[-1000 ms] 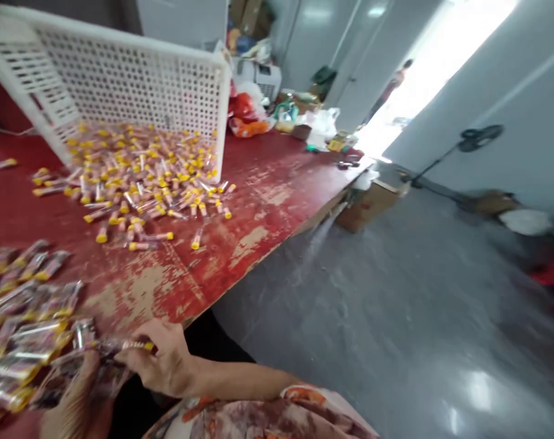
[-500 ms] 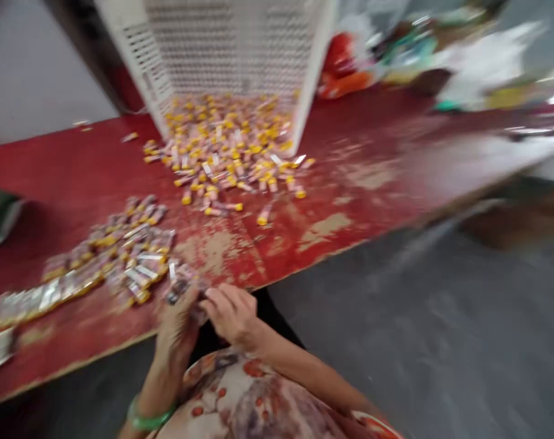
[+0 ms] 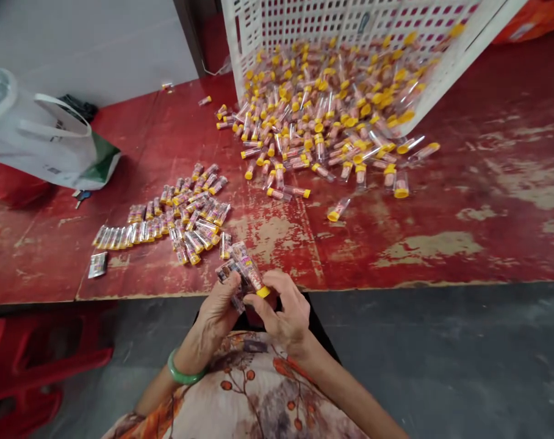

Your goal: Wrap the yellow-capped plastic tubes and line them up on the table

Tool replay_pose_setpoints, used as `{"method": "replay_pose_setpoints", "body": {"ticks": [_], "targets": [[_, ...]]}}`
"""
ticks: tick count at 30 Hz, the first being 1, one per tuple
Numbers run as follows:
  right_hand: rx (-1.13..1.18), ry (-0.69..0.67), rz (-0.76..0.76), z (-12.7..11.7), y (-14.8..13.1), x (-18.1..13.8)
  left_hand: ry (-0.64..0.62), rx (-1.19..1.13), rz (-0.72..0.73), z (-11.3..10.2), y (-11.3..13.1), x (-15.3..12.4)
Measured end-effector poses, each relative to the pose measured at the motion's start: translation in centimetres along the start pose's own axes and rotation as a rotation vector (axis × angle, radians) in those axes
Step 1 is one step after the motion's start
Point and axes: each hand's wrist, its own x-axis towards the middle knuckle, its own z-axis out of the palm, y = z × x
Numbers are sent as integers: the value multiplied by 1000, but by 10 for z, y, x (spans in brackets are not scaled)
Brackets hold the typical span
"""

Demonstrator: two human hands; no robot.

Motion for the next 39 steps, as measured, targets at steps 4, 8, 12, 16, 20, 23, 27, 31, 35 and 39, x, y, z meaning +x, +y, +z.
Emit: {"method": "replay_pose_setpoints", "body": {"ticks": [4, 8, 12, 16, 20, 23, 27, 31, 35, 39], "targets": [[99, -184, -18, -4, 0, 6, -15, -6, -21, 0, 4, 2], [52, -140, -32, -3, 3, 12, -26, 33, -36, -1, 6, -2], [-201, -63, -316, 4, 11, 13, 2, 91, -33, -3, 3, -9], [-189, -98, -321, 8, 12, 10, 10, 100, 37, -8, 1, -11], [-153, -27, -280, 10, 6, 4, -21, 136, 122, -9, 0, -13], [-204, 62, -317, 13, 2, 2, -18, 142, 165, -8, 0, -16], [-207, 121, -319, 16, -3, 2, -9, 156, 193, -6, -2, -20], [-219, 136, -310, 18, -7, 5, 11, 163, 196, -8, -3, -21], [-238, 149, -335, 21, -7, 6, 23, 145, 190, -9, -3, -21], [-262, 133, -367, 25, -2, 2, 25, 118, 190, -12, -1, -21]]}}
